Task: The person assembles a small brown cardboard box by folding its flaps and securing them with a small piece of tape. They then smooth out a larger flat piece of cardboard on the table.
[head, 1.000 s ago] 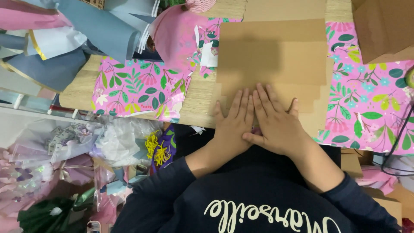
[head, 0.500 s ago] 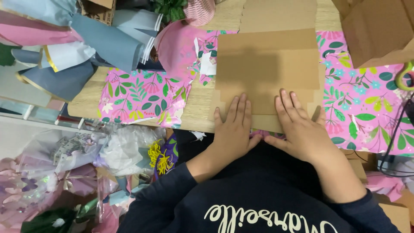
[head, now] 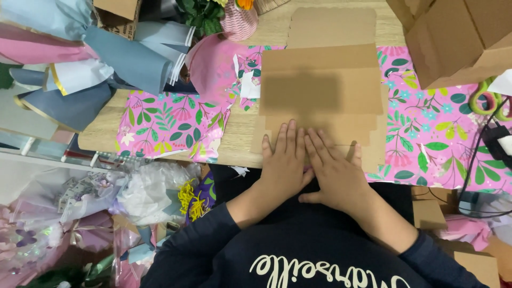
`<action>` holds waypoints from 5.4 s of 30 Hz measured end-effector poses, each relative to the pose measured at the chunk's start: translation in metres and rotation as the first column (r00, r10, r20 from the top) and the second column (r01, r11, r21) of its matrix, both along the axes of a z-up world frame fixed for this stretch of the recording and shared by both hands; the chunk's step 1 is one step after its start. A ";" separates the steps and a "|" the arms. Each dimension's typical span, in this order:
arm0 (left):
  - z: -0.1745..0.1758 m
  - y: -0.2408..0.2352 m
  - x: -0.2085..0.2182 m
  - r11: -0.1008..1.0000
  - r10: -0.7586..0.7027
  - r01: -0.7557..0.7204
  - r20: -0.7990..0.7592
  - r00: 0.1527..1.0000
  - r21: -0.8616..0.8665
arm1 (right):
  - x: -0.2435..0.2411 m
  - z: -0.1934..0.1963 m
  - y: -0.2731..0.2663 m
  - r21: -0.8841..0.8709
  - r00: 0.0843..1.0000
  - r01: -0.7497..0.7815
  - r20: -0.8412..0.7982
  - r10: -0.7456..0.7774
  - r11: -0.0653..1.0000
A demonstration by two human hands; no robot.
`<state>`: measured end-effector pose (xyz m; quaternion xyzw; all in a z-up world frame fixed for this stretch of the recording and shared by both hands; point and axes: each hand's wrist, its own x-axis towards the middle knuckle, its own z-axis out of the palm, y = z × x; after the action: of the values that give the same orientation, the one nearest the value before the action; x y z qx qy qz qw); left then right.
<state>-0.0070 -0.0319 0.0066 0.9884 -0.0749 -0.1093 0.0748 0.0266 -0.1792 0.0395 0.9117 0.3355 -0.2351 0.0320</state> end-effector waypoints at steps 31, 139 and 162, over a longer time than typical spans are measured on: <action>0.017 0.001 0.004 1.000 -0.028 0.029 0.052 0.998 -0.012 | 0.005 -0.009 -0.018 -0.119 0.983 0.110 0.160 -0.090 0.987; 0.038 0.086 0.052 0.961 -0.138 0.277 0.893 0.429 0.016 | 0.038 -0.031 -0.099 0.842 0.794 -0.093 0.384 -0.470 0.531; 0.021 -0.014 0.039 -0.275 0.755 0.307 -0.007 0.656 -0.911 | 0.048 -0.029 -0.013 0.904 0.905 -0.289 0.366 -0.218 0.315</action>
<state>0.0319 -0.0458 0.0273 0.4840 0.0782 0.3633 0.7923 0.0742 -0.1923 0.0106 0.7743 0.4134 0.2113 -0.4301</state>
